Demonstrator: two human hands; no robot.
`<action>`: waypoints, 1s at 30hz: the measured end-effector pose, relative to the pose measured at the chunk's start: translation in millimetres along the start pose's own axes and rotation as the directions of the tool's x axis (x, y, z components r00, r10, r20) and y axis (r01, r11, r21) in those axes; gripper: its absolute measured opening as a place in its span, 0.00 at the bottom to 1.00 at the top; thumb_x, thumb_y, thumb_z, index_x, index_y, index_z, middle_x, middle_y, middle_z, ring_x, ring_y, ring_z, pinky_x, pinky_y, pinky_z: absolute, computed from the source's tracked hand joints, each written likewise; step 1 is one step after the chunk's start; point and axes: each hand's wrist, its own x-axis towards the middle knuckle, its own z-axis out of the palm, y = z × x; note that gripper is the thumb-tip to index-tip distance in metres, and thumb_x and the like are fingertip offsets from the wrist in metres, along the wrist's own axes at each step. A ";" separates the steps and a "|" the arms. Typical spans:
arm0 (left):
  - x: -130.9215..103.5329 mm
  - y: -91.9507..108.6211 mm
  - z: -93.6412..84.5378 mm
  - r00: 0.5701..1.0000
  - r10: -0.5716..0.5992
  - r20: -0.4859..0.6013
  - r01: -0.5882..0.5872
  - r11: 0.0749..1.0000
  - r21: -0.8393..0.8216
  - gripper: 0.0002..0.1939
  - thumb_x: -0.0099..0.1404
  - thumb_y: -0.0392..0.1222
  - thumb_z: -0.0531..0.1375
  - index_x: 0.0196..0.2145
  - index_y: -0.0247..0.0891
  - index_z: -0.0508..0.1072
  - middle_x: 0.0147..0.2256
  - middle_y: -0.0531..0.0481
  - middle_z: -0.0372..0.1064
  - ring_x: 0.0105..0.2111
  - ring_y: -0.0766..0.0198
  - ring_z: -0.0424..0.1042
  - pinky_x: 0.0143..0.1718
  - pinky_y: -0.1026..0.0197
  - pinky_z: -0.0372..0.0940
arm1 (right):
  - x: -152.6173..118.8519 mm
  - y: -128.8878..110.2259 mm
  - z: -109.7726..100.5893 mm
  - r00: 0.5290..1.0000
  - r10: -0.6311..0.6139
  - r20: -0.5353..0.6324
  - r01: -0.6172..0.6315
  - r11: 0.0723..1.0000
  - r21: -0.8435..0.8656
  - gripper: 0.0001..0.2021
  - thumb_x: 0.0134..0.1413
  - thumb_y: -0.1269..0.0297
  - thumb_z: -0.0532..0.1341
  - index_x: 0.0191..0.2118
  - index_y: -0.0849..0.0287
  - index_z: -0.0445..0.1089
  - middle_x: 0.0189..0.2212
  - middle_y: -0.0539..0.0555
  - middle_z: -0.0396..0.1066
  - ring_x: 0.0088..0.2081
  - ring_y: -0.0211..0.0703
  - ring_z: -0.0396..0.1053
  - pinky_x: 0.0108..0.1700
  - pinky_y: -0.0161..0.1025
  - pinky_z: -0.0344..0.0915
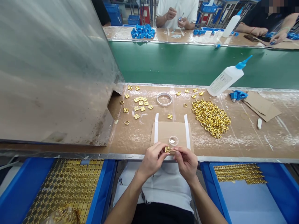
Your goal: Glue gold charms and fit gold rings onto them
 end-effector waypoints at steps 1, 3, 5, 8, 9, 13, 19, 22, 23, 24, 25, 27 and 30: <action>0.0 0.0 0.0 1.000 -0.003 -0.001 0.003 1.000 -0.001 0.07 0.70 0.35 0.58 0.45 0.35 0.73 0.33 0.49 0.69 0.29 0.66 0.67 0.32 0.65 0.63 | 0.3 -0.7 0.7 1.000 0.000 -0.002 0.000 1.000 0.004 0.06 0.66 0.71 0.59 0.44 0.56 0.73 0.37 0.55 0.78 0.25 0.36 0.73 0.23 0.30 0.72; 0.0 0.0 -0.1 1.000 -0.006 -0.002 0.006 1.000 -0.008 0.07 0.70 0.34 0.58 0.45 0.35 0.73 0.33 0.49 0.69 0.29 0.66 0.67 0.32 0.65 0.63 | 1.2 -2.8 1.5 1.000 0.011 -0.006 -0.011 1.000 0.023 0.06 0.66 0.71 0.59 0.44 0.55 0.73 0.37 0.55 0.78 0.25 0.36 0.73 0.23 0.30 0.72; 0.0 0.0 -0.4 1.000 -0.005 -0.003 0.005 1.000 -0.017 0.07 0.70 0.34 0.58 0.45 0.35 0.74 0.33 0.50 0.70 0.29 0.66 0.67 0.32 0.65 0.63 | 3.0 -5.7 0.9 1.000 0.028 -0.010 -0.027 0.998 0.057 0.06 0.67 0.71 0.59 0.44 0.55 0.72 0.37 0.54 0.77 0.24 0.34 0.71 0.23 0.29 0.71; -0.1 -0.4 -1.2 1.000 0.002 -0.014 -0.003 1.000 -0.025 0.07 0.69 0.34 0.59 0.45 0.35 0.74 0.32 0.50 0.69 0.28 0.66 0.67 0.32 0.66 0.62 | 8.5 -9.5 -2.9 0.997 0.037 -0.071 -0.032 0.996 0.080 0.06 0.68 0.71 0.58 0.43 0.55 0.71 0.36 0.53 0.75 0.22 0.33 0.70 0.22 0.29 0.69; -0.2 -0.5 -1.4 1.000 0.005 -0.021 -0.006 1.000 -0.029 0.07 0.69 0.34 0.59 0.45 0.35 0.74 0.32 0.50 0.69 0.28 0.67 0.66 0.32 0.66 0.62 | 11.0 -9.9 -4.4 0.993 0.035 -0.109 -0.028 0.998 0.063 0.06 0.68 0.70 0.57 0.43 0.56 0.71 0.36 0.53 0.74 0.22 0.32 0.69 0.21 0.29 0.69; -0.6 -1.2 -2.4 0.998 0.016 -0.058 -0.019 0.998 -0.055 0.07 0.69 0.34 0.59 0.44 0.35 0.74 0.31 0.51 0.69 0.27 0.68 0.65 0.30 0.67 0.62 | 22.5 -8.1 -8.0 0.983 -0.007 -0.184 -0.013 0.994 -0.111 0.05 0.67 0.70 0.58 0.40 0.57 0.72 0.35 0.52 0.69 0.23 0.32 0.67 0.21 0.29 0.66; -0.3 -0.5 -3.9 0.996 0.006 -0.085 -0.012 0.997 -0.070 0.06 0.69 0.35 0.60 0.42 0.34 0.75 0.31 0.51 0.69 0.27 0.69 0.65 0.30 0.68 0.62 | 33.7 -8.5 -2.8 0.991 -0.109 -0.073 0.076 0.932 -0.355 0.05 0.64 0.72 0.60 0.36 0.58 0.72 0.31 0.52 0.70 0.30 0.37 0.70 0.27 0.31 0.67; -0.4 0.6 -4.2 0.996 0.001 -0.088 -0.007 0.998 -0.070 0.06 0.69 0.35 0.60 0.42 0.34 0.75 0.31 0.51 0.69 0.26 0.69 0.64 0.29 0.68 0.62 | 33.4 -8.5 -1.8 0.992 -0.103 -0.070 0.070 0.929 -0.363 0.05 0.64 0.72 0.60 0.37 0.58 0.72 0.31 0.52 0.70 0.29 0.36 0.69 0.26 0.31 0.66; -0.5 0.8 -4.2 0.996 0.000 -0.088 -0.006 0.998 -0.070 0.06 0.69 0.35 0.60 0.42 0.34 0.75 0.31 0.51 0.69 0.26 0.69 0.64 0.29 0.68 0.62 | 33.0 -8.1 -1.9 0.993 -0.096 -0.069 0.064 0.929 -0.365 0.05 0.65 0.72 0.59 0.37 0.58 0.72 0.31 0.52 0.70 0.29 0.37 0.69 0.26 0.31 0.66; -0.5 0.9 -4.1 0.996 -0.001 -0.088 -0.006 0.998 -0.069 0.06 0.69 0.35 0.60 0.42 0.34 0.75 0.30 0.51 0.68 0.26 0.69 0.64 0.29 0.68 0.62 | 32.6 -7.7 -2.2 0.994 -0.089 -0.066 0.059 0.928 -0.367 0.06 0.65 0.71 0.59 0.37 0.58 0.72 0.31 0.53 0.70 0.30 0.37 0.69 0.26 0.32 0.65; -0.5 0.7 -4.0 0.996 -0.002 -0.087 -0.004 0.998 -0.067 0.06 0.69 0.36 0.60 0.42 0.34 0.75 0.30 0.51 0.68 0.26 0.68 0.64 0.29 0.68 0.62 | 32.3 -7.3 -2.5 0.994 -0.086 -0.064 0.057 0.928 -0.368 0.06 0.65 0.71 0.59 0.37 0.58 0.72 0.31 0.53 0.70 0.30 0.38 0.70 0.26 0.32 0.65; -0.2 0.1 -3.4 0.996 -0.009 -0.084 0.003 0.998 -0.062 0.06 0.69 0.36 0.60 0.42 0.34 0.75 0.30 0.51 0.68 0.26 0.68 0.65 0.29 0.68 0.62 | 32.5 -6.9 -3.0 0.994 -0.091 -0.061 0.063 0.928 -0.367 0.06 0.66 0.71 0.59 0.37 0.58 0.72 0.31 0.53 0.70 0.30 0.38 0.70 0.26 0.32 0.66; 0.8 -0.8 -2.4 0.996 -0.020 -0.086 0.015 0.998 -0.056 0.06 0.68 0.36 0.60 0.42 0.34 0.75 0.30 0.51 0.69 0.26 0.68 0.65 0.28 0.68 0.62 | 33.6 -7.0 -3.2 0.992 -0.110 -0.054 0.084 0.929 -0.361 0.06 0.65 0.72 0.59 0.38 0.57 0.72 0.32 0.52 0.70 0.31 0.37 0.70 0.28 0.31 0.67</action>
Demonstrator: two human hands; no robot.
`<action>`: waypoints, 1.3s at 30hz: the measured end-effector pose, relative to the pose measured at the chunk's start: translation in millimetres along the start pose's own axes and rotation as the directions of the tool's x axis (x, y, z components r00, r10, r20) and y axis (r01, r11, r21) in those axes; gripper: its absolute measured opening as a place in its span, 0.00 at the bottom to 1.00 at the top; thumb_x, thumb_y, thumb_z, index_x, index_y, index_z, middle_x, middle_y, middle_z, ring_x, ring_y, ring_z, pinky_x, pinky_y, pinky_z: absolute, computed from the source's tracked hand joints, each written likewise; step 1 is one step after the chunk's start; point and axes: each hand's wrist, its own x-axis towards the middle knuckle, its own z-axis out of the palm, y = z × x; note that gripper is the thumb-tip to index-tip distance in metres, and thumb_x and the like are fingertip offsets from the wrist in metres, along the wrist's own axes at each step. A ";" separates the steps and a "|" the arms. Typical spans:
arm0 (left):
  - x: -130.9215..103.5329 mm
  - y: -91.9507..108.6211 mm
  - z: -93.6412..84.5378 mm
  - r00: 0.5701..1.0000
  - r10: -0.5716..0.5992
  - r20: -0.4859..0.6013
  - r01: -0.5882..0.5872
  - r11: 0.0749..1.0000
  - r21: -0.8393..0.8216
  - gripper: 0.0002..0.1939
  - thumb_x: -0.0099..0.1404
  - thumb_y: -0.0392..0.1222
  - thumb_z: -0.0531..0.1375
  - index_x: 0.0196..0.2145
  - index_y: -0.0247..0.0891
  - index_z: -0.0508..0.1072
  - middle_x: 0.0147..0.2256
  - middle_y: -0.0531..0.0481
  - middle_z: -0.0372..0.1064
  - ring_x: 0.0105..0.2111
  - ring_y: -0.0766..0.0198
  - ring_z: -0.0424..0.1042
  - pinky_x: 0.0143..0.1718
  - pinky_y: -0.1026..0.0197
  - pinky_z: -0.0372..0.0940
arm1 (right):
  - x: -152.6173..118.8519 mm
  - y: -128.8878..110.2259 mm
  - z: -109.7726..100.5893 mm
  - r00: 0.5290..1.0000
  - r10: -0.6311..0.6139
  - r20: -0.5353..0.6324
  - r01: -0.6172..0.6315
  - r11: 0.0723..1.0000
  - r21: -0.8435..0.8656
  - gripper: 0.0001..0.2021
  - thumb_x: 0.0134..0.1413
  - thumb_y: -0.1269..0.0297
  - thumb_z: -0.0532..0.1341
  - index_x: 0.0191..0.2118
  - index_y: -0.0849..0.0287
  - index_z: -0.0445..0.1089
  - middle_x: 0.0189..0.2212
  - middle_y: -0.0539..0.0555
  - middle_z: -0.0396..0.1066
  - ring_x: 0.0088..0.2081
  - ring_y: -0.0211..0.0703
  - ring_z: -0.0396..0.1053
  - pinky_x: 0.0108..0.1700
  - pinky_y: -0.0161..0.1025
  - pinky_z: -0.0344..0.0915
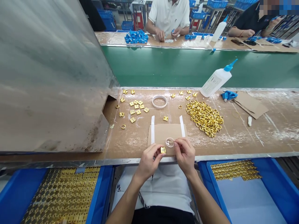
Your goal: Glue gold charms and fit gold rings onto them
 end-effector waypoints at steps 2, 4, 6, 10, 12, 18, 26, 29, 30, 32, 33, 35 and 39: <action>0.7 0.2 0.4 1.000 -0.003 0.002 0.003 1.000 0.003 0.06 0.68 0.36 0.60 0.42 0.34 0.75 0.30 0.51 0.69 0.26 0.68 0.65 0.28 0.68 0.62 | 0.1 0.5 -0.2 1.000 -0.006 0.004 0.006 1.000 0.008 0.05 0.65 0.72 0.59 0.38 0.57 0.73 0.32 0.52 0.70 0.31 0.36 0.70 0.29 0.31 0.67; 1.4 1.1 0.5 1.000 -0.008 0.008 0.008 1.000 0.008 0.07 0.69 0.36 0.60 0.43 0.35 0.76 0.31 0.51 0.69 0.26 0.68 0.65 0.29 0.68 0.62 | -1.0 1.9 -0.4 1.000 0.013 -0.005 -0.013 1.000 0.022 0.05 0.65 0.71 0.60 0.38 0.57 0.73 0.32 0.52 0.70 0.31 0.37 0.70 0.30 0.31 0.68; 1.9 2.0 0.6 1.000 -0.013 0.014 0.013 1.000 0.013 0.07 0.69 0.36 0.59 0.43 0.35 0.76 0.30 0.51 0.69 0.26 0.68 0.65 0.29 0.68 0.62 | -3.0 3.8 -0.7 0.998 0.063 -0.026 -0.061 0.997 0.056 0.06 0.66 0.69 0.59 0.37 0.58 0.73 0.32 0.53 0.71 0.31 0.38 0.71 0.29 0.32 0.68; 1.5 2.5 2.4 1.000 -0.016 0.014 0.015 0.999 0.028 0.07 0.69 0.36 0.59 0.43 0.35 0.76 0.30 0.51 0.69 0.26 0.68 0.65 0.28 0.67 0.61 | -6.5 5.1 -0.4 0.982 0.181 -0.045 -0.168 0.963 0.211 0.06 0.67 0.66 0.59 0.39 0.58 0.73 0.34 0.54 0.76 0.26 0.36 0.72 0.28 0.32 0.71; 1.0 2.2 4.1 1.000 -0.017 0.014 0.016 0.999 0.042 0.07 0.69 0.36 0.59 0.43 0.35 0.76 0.30 0.51 0.69 0.26 0.67 0.65 0.28 0.67 0.61 | -6.7 3.8 -0.1 0.978 0.206 -0.045 -0.187 0.946 0.265 0.06 0.68 0.65 0.58 0.40 0.58 0.73 0.34 0.54 0.78 0.25 0.35 0.72 0.28 0.32 0.72; 0.9 1.7 8.0 1.000 -0.027 0.003 0.027 0.997 0.077 0.08 0.69 0.37 0.60 0.44 0.35 0.76 0.31 0.50 0.70 0.27 0.67 0.66 0.28 0.67 0.61 | -9.4 -0.1 -1.2 0.975 0.209 -0.070 -0.178 0.935 0.307 0.06 0.67 0.64 0.59 0.40 0.58 0.72 0.34 0.55 0.79 0.24 0.35 0.72 0.27 0.31 0.73; 0.4 2.5 8.6 1.000 -0.007 0.015 0.006 0.995 0.095 0.07 0.70 0.38 0.59 0.44 0.36 0.75 0.33 0.49 0.71 0.28 0.66 0.67 0.29 0.66 0.62 | -25.3 -4.0 -1.9 0.986 0.168 -0.003 -0.156 0.922 0.355 0.06 0.68 0.65 0.58 0.41 0.57 0.71 0.35 0.56 0.78 0.22 0.36 0.71 0.23 0.32 0.71; 0.4 2.6 8.4 1.000 0.000 0.016 -0.001 0.995 0.099 0.07 0.70 0.37 0.59 0.44 0.36 0.75 0.33 0.49 0.71 0.28 0.66 0.67 0.30 0.66 0.62 | -25.6 -3.1 -0.9 0.992 0.126 0.029 -0.128 0.940 0.316 0.07 0.69 0.64 0.57 0.41 0.57 0.72 0.35 0.56 0.78 0.23 0.36 0.71 0.23 0.33 0.71; 0.5 2.5 8.3 1.000 0.001 0.016 -0.003 0.995 0.097 0.07 0.70 0.37 0.59 0.44 0.36 0.75 0.33 0.49 0.71 0.28 0.66 0.67 0.30 0.66 0.62 | -25.4 -2.6 -0.8 0.994 0.107 0.035 -0.112 0.945 0.308 0.06 0.69 0.65 0.57 0.42 0.57 0.72 0.35 0.56 0.78 0.23 0.36 0.72 0.24 0.32 0.72; 0.7 2.4 8.0 1.000 0.001 0.019 -0.003 0.996 0.092 0.07 0.70 0.37 0.59 0.44 0.36 0.75 0.32 0.49 0.71 0.28 0.66 0.67 0.30 0.65 0.62 | -25.1 -1.5 -0.8 0.996 0.074 0.050 -0.086 0.951 0.297 0.06 0.68 0.67 0.57 0.42 0.56 0.72 0.36 0.56 0.78 0.24 0.36 0.72 0.25 0.32 0.72; 0.7 2.3 7.9 1.000 0.000 0.020 -0.002 0.996 0.091 0.07 0.70 0.37 0.59 0.44 0.36 0.75 0.32 0.49 0.71 0.28 0.66 0.67 0.30 0.65 0.62 | -25.0 -0.9 -0.9 0.996 0.063 0.059 -0.077 0.953 0.292 0.06 0.68 0.69 0.57 0.43 0.56 0.72 0.37 0.55 0.78 0.25 0.36 0.73 0.26 0.32 0.73; 0.6 2.0 8.0 1.000 0.002 0.020 -0.003 0.996 0.089 0.07 0.70 0.37 0.59 0.45 0.36 0.75 0.32 0.49 0.71 0.28 0.66 0.68 0.30 0.65 0.62 | -25.3 0.0 -1.2 0.996 0.051 0.067 -0.068 0.957 0.281 0.07 0.67 0.71 0.57 0.44 0.55 0.72 0.37 0.55 0.78 0.27 0.37 0.74 0.27 0.31 0.73; 0.2 1.5 8.4 1.000 0.008 0.017 -0.010 0.996 0.090 0.08 0.70 0.37 0.59 0.45 0.36 0.75 0.33 0.49 0.71 0.28 0.66 0.68 0.31 0.65 0.63 | -26.0 0.9 -1.4 0.997 0.037 0.074 -0.056 0.961 0.270 0.08 0.66 0.72 0.57 0.44 0.54 0.72 0.38 0.54 0.79 0.29 0.38 0.75 0.28 0.31 0.74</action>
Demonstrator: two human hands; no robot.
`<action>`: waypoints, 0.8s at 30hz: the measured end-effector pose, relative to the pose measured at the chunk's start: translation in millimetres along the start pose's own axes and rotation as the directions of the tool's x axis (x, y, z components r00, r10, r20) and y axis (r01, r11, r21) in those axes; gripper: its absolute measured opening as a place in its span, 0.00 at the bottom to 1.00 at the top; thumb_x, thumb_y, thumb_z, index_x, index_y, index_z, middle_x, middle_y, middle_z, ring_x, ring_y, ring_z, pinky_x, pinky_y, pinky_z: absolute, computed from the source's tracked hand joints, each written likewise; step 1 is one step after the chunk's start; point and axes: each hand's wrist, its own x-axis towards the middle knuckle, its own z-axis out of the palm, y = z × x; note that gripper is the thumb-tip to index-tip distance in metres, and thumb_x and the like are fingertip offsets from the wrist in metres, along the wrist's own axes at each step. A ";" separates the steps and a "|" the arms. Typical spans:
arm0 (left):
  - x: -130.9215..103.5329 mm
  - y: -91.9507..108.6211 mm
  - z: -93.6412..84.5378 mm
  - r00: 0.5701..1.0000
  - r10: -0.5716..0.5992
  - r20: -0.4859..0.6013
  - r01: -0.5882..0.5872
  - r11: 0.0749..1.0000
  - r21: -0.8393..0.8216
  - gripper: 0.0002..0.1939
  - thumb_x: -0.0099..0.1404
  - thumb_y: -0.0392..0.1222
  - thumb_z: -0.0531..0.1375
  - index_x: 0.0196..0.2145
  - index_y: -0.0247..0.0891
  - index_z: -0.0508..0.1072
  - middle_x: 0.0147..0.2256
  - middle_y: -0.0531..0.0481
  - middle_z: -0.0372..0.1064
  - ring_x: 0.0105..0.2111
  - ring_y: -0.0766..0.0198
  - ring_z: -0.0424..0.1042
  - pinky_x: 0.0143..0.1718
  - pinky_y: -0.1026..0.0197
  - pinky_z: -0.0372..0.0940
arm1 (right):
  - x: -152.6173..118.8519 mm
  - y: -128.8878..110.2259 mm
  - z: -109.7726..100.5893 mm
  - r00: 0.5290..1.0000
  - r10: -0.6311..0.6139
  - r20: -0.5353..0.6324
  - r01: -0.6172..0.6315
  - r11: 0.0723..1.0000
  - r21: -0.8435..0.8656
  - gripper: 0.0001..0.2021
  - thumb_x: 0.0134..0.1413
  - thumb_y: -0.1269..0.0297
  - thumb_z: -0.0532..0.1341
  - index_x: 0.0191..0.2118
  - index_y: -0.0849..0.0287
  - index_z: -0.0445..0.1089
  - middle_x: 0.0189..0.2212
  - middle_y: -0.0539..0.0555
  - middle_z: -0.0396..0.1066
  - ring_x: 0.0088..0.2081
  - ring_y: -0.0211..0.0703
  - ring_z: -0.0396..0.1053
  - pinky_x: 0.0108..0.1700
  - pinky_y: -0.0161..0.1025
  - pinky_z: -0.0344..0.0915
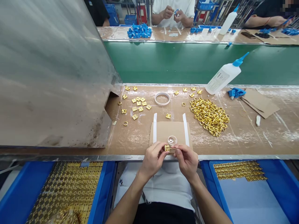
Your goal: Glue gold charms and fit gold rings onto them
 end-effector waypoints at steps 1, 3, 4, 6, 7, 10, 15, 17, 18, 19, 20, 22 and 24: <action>-0.1 -0.1 0.1 1.000 -0.001 0.002 0.001 1.000 0.001 0.08 0.70 0.38 0.59 0.45 0.36 0.75 0.33 0.49 0.71 0.28 0.66 0.68 0.31 0.65 0.63 | 0.0 0.1 0.1 1.000 -0.002 0.005 0.002 1.000 -0.001 0.08 0.66 0.72 0.57 0.44 0.55 0.72 0.38 0.54 0.79 0.29 0.38 0.75 0.28 0.31 0.74; -0.2 -0.1 0.1 1.000 -0.004 0.006 0.004 1.000 0.001 0.08 0.70 0.38 0.59 0.45 0.36 0.75 0.33 0.49 0.71 0.28 0.65 0.69 0.31 0.65 0.63 | -0.1 0.4 0.2 1.000 -0.001 0.009 0.001 1.000 -0.005 0.07 0.66 0.72 0.57 0.44 0.55 0.72 0.37 0.55 0.79 0.28 0.38 0.75 0.28 0.32 0.74; -0.3 -0.1 0.0 1.000 -0.005 0.008 0.005 1.000 0.002 0.08 0.70 0.38 0.59 0.45 0.36 0.75 0.33 0.49 0.71 0.29 0.65 0.69 0.32 0.64 0.63 | -0.2 0.6 0.3 1.000 0.004 0.007 -0.004 1.000 -0.008 0.07 0.66 0.72 0.57 0.44 0.55 0.72 0.37 0.55 0.79 0.28 0.38 0.75 0.28 0.32 0.74; -0.5 -0.2 -0.2 1.000 -0.006 0.008 0.006 1.000 0.004 0.08 0.71 0.39 0.59 0.46 0.36 0.75 0.33 0.48 0.71 0.29 0.65 0.69 0.32 0.64 0.63 | -0.5 1.2 0.1 1.000 0.011 0.006 -0.011 1.000 -0.013 0.07 0.66 0.72 0.57 0.44 0.55 0.72 0.37 0.55 0.79 0.27 0.38 0.75 0.27 0.32 0.74; -0.7 -0.3 -0.3 1.000 -0.006 0.008 0.006 1.000 0.004 0.08 0.71 0.39 0.59 0.46 0.36 0.75 0.33 0.48 0.71 0.29 0.65 0.69 0.32 0.64 0.63 | -0.8 1.5 -0.2 1.000 0.012 0.007 -0.012 1.000 -0.015 0.08 0.66 0.72 0.57 0.44 0.55 0.72 0.37 0.55 0.79 0.27 0.38 0.75 0.27 0.32 0.74; -1.0 -0.4 -0.3 1.000 -0.011 0.016 0.011 1.000 0.005 0.08 0.71 0.39 0.58 0.45 0.36 0.75 0.33 0.48 0.72 0.29 0.64 0.69 0.32 0.64 0.64 | -1.3 2.0 -1.3 1.000 0.003 0.010 -0.003 1.000 -0.030 0.07 0.66 0.71 0.58 0.44 0.56 0.72 0.37 0.55 0.79 0.27 0.39 0.75 0.28 0.34 0.75; -1.1 -0.7 0.1 1.000 -0.024 0.016 0.024 1.000 0.004 0.08 0.71 0.40 0.59 0.45 0.37 0.75 0.33 0.48 0.72 0.29 0.64 0.69 0.32 0.64 0.64 | -0.4 1.2 -2.0 1.000 -0.001 0.004 0.001 0.999 -0.041 0.07 0.66 0.71 0.58 0.43 0.56 0.73 0.36 0.55 0.79 0.29 0.40 0.76 0.28 0.34 0.74; -1.0 -0.8 0.1 1.000 -0.026 0.015 0.026 1.000 0.004 0.08 0.71 0.39 0.59 0.45 0.36 0.75 0.33 0.48 0.72 0.29 0.65 0.69 0.31 0.65 0.63 | 0.1 0.9 -1.7 1.000 0.006 -0.004 -0.006 0.999 -0.031 0.07 0.66 0.71 0.58 0.43 0.56 0.72 0.36 0.55 0.79 0.29 0.40 0.76 0.27 0.32 0.73; -0.9 -0.7 0.1 1.000 -0.023 0.016 0.023 1.000 0.004 0.08 0.71 0.39 0.59 0.45 0.36 0.75 0.33 0.48 0.71 0.29 0.65 0.69 0.31 0.65 0.63 | 0.3 0.8 -1.6 1.000 0.005 -0.004 -0.005 1.000 -0.027 0.07 0.66 0.71 0.58 0.43 0.55 0.72 0.37 0.55 0.79 0.29 0.39 0.76 0.26 0.32 0.73; -0.7 -0.6 0.0 1.000 -0.019 0.016 0.019 1.000 0.003 0.08 0.71 0.39 0.59 0.44 0.36 0.75 0.33 0.48 0.71 0.29 0.65 0.69 0.31 0.65 0.62 | 0.5 0.8 -1.4 1.000 -0.001 0.000 0.001 1.000 -0.025 0.07 0.66 0.71 0.58 0.43 0.55 0.72 0.37 0.54 0.79 0.29 0.39 0.76 0.27 0.32 0.73; -0.6 -0.5 -0.1 1.000 -0.015 0.014 0.015 1.000 0.004 0.08 0.71 0.39 0.59 0.44 0.36 0.75 0.33 0.48 0.71 0.29 0.65 0.69 0.30 0.65 0.62 | 0.5 0.8 -1.3 1.000 -0.008 0.005 0.008 1.000 -0.024 0.07 0.66 0.71 0.58 0.43 0.55 0.72 0.37 0.54 0.79 0.28 0.39 0.76 0.27 0.32 0.73; -0.3 0.1 -0.4 1.000 -0.011 0.012 0.011 1.000 0.005 0.08 0.71 0.39 0.59 0.45 0.36 0.75 0.33 0.48 0.72 0.29 0.65 0.69 0.31 0.65 0.63 | 0.5 0.8 -1.1 1.000 -0.011 0.014 0.011 1.000 -0.023 0.07 0.66 0.71 0.58 0.43 0.56 0.73 0.36 0.55 0.79 0.27 0.39 0.75 0.28 0.33 0.74; -0.2 0.7 -0.8 1.000 -0.013 0.013 0.013 1.000 0.003 0.08 0.71 0.39 0.58 0.45 0.37 0.75 0.33 0.48 0.72 0.29 0.65 0.69 0.31 0.64 0.63 | 0.3 0.8 -0.9 1.000 0.004 0.012 -0.004 1.000 -0.025 0.07 0.66 0.70 0.57 0.43 0.56 0.73 0.37 0.56 0.79 0.27 0.39 0.75 0.27 0.34 0.74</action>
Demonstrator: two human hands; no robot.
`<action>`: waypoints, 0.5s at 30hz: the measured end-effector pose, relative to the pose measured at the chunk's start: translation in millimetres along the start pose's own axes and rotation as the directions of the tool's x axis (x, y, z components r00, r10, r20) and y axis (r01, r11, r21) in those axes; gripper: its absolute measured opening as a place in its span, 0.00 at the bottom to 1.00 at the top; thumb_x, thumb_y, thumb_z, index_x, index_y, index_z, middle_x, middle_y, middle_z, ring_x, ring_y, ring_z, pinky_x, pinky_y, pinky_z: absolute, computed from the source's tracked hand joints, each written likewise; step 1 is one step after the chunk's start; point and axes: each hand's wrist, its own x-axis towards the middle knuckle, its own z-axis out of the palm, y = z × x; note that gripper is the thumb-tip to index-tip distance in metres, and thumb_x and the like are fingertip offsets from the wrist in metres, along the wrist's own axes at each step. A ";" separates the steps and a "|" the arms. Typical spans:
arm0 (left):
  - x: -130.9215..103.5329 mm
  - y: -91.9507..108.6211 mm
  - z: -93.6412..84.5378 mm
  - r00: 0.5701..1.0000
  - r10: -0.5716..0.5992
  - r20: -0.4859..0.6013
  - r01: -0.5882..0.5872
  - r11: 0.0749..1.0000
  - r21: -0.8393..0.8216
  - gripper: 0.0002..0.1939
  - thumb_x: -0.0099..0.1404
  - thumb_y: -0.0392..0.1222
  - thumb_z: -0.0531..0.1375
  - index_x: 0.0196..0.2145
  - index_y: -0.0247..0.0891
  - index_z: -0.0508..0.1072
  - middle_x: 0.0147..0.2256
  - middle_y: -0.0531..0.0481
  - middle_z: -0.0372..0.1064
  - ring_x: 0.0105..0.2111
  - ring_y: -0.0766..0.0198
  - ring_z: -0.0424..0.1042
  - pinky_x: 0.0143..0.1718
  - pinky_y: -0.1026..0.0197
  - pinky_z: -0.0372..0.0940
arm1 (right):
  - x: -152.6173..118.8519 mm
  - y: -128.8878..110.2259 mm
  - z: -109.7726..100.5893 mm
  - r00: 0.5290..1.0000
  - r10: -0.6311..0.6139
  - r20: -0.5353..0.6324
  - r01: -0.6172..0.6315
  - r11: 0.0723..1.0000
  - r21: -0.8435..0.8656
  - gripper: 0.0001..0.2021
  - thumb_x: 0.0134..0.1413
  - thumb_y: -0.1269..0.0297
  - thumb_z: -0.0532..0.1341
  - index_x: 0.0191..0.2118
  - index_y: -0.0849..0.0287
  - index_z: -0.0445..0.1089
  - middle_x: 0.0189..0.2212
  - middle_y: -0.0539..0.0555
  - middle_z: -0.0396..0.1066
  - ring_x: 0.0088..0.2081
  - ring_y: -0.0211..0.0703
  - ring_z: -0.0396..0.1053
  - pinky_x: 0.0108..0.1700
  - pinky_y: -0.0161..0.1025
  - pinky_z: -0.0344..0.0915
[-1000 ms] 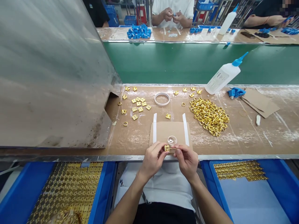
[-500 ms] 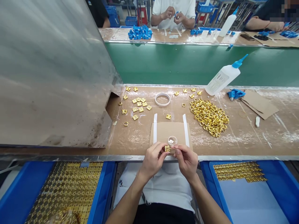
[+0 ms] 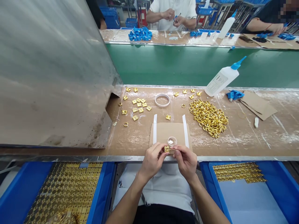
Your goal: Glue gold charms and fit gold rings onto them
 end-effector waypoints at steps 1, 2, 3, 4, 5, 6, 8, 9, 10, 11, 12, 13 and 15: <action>0.0 0.2 -0.2 1.000 -0.002 0.002 0.002 1.000 -0.002 0.08 0.71 0.39 0.58 0.45 0.37 0.75 0.33 0.48 0.72 0.29 0.65 0.69 0.31 0.64 0.63 | -0.2 0.0 0.1 1.000 0.010 -0.003 -0.010 1.000 0.000 0.07 0.67 0.69 0.57 0.43 0.56 0.72 0.37 0.56 0.79 0.27 0.39 0.75 0.27 0.33 0.74; -0.1 0.3 -0.3 1.000 -0.002 0.004 0.002 1.000 -0.003 0.08 0.71 0.40 0.58 0.45 0.37 0.75 0.33 0.48 0.72 0.29 0.65 0.69 0.31 0.64 0.63 | -0.3 0.0 0.1 1.000 0.017 -0.006 -0.017 1.000 -0.001 0.06 0.67 0.69 0.57 0.43 0.56 0.72 0.37 0.56 0.79 0.27 0.39 0.75 0.27 0.33 0.74; -0.1 0.3 -0.4 1.000 -0.001 0.006 0.001 1.000 -0.004 0.08 0.71 0.40 0.58 0.44 0.37 0.75 0.33 0.48 0.72 0.29 0.65 0.69 0.31 0.64 0.63 | -0.5 0.1 0.2 1.000 0.021 -0.009 -0.021 1.000 -0.003 0.06 0.67 0.68 0.57 0.43 0.56 0.72 0.36 0.56 0.79 0.27 0.39 0.75 0.26 0.33 0.74; -0.2 0.2 -0.4 1.000 0.000 0.005 0.000 1.000 -0.005 0.08 0.71 0.40 0.58 0.44 0.37 0.75 0.34 0.48 0.72 0.29 0.65 0.69 0.31 0.64 0.63 | -0.7 0.2 0.3 1.000 0.019 -0.009 -0.019 1.000 -0.003 0.06 0.67 0.68 0.57 0.43 0.56 0.72 0.36 0.56 0.79 0.27 0.39 0.75 0.26 0.33 0.74; -0.3 0.1 -0.4 1.000 0.002 0.004 -0.002 1.000 -0.005 0.08 0.71 0.39 0.58 0.44 0.37 0.75 0.34 0.48 0.72 0.29 0.65 0.69 0.31 0.64 0.63 | -0.9 0.4 0.4 1.000 0.014 -0.007 -0.014 1.000 -0.003 0.06 0.67 0.68 0.57 0.43 0.56 0.72 0.36 0.56 0.79 0.27 0.39 0.75 0.26 0.33 0.74; -0.3 -0.1 -0.4 1.000 0.005 0.003 -0.005 1.000 -0.005 0.07 0.71 0.39 0.58 0.44 0.37 0.75 0.34 0.48 0.72 0.29 0.65 0.69 0.31 0.64 0.63 | -1.0 0.6 0.5 1.000 0.007 -0.004 -0.007 1.000 -0.003 0.06 0.67 0.68 0.57 0.43 0.56 0.72 0.36 0.56 0.79 0.27 0.39 0.75 0.27 0.33 0.74; -0.2 -0.5 -0.3 1.000 0.008 0.002 -0.008 1.000 -0.003 0.07 0.71 0.39 0.58 0.44 0.37 0.75 0.34 0.48 0.72 0.29 0.65 0.69 0.31 0.64 0.63 | -1.1 0.9 0.6 1.000 0.001 0.001 -0.001 1.000 -0.001 0.07 0.67 0.70 0.57 0.44 0.56 0.72 0.36 0.56 0.79 0.28 0.39 0.75 0.28 0.34 0.74; -0.2 -0.7 -0.2 1.000 0.008 0.001 -0.008 1.000 -0.002 0.07 0.71 0.38 0.58 0.45 0.37 0.75 0.34 0.48 0.72 0.29 0.65 0.69 0.31 0.64 0.63 | -1.1 1.0 0.6 1.000 0.000 0.000 0.000 1.000 0.003 0.07 0.67 0.71 0.57 0.44 0.56 0.72 0.37 0.56 0.78 0.28 0.39 0.75 0.28 0.33 0.74; -0.2 -0.7 -0.2 1.000 0.008 0.002 -0.008 1.000 -0.002 0.07 0.71 0.38 0.58 0.45 0.37 0.75 0.34 0.48 0.72 0.29 0.65 0.69 0.31 0.64 0.63 | -1.1 1.1 0.6 1.000 0.000 -0.003 0.000 1.000 0.008 0.07 0.66 0.72 0.57 0.44 0.56 0.72 0.37 0.55 0.78 0.29 0.39 0.75 0.28 0.33 0.74; -0.1 -0.7 -0.1 1.000 0.006 0.005 -0.006 1.000 -0.001 0.07 0.71 0.38 0.58 0.45 0.37 0.75 0.34 0.48 0.72 0.29 0.65 0.69 0.31 0.64 0.63 | -1.1 1.3 0.6 1.000 0.002 -0.006 -0.002 1.000 0.013 0.08 0.66 0.72 0.57 0.45 0.55 0.72 0.37 0.55 0.78 0.29 0.38 0.75 0.28 0.32 0.74; -0.2 -0.6 -0.1 1.000 0.003 0.008 -0.003 1.000 -0.001 0.07 0.71 0.38 0.58 0.45 0.37 0.74 0.34 0.48 0.72 0.30 0.65 0.69 0.31 0.64 0.63 | -1.1 1.4 0.6 1.000 0.001 -0.009 -0.001 1.000 0.018 0.09 0.66 0.73 0.57 0.45 0.55 0.72 0.37 0.55 0.78 0.29 0.38 0.75 0.28 0.32 0.74; -0.2 -0.6 -0.1 1.000 0.002 0.010 -0.002 1.000 0.000 0.07 0.71 0.39 0.58 0.45 0.37 0.74 0.34 0.48 0.72 0.30 0.65 0.69 0.32 0.64 0.63 | -1.1 1.4 0.6 1.000 -0.004 -0.010 0.004 1.000 0.020 0.09 0.66 0.73 0.57 0.45 0.54 0.72 0.38 0.54 0.78 0.29 0.38 0.75 0.28 0.31 0.74; -0.3 -0.5 0.1 1.000 0.003 0.013 -0.003 1.000 0.003 0.07 0.71 0.39 0.58 0.45 0.37 0.74 0.34 0.48 0.72 0.30 0.64 0.69 0.32 0.64 0.63 | -1.0 1.2 0.7 1.000 -0.016 -0.004 0.016 1.000 0.018 0.09 0.65 0.74 0.58 0.45 0.54 0.72 0.37 0.54 0.78 0.29 0.38 0.75 0.28 0.32 0.74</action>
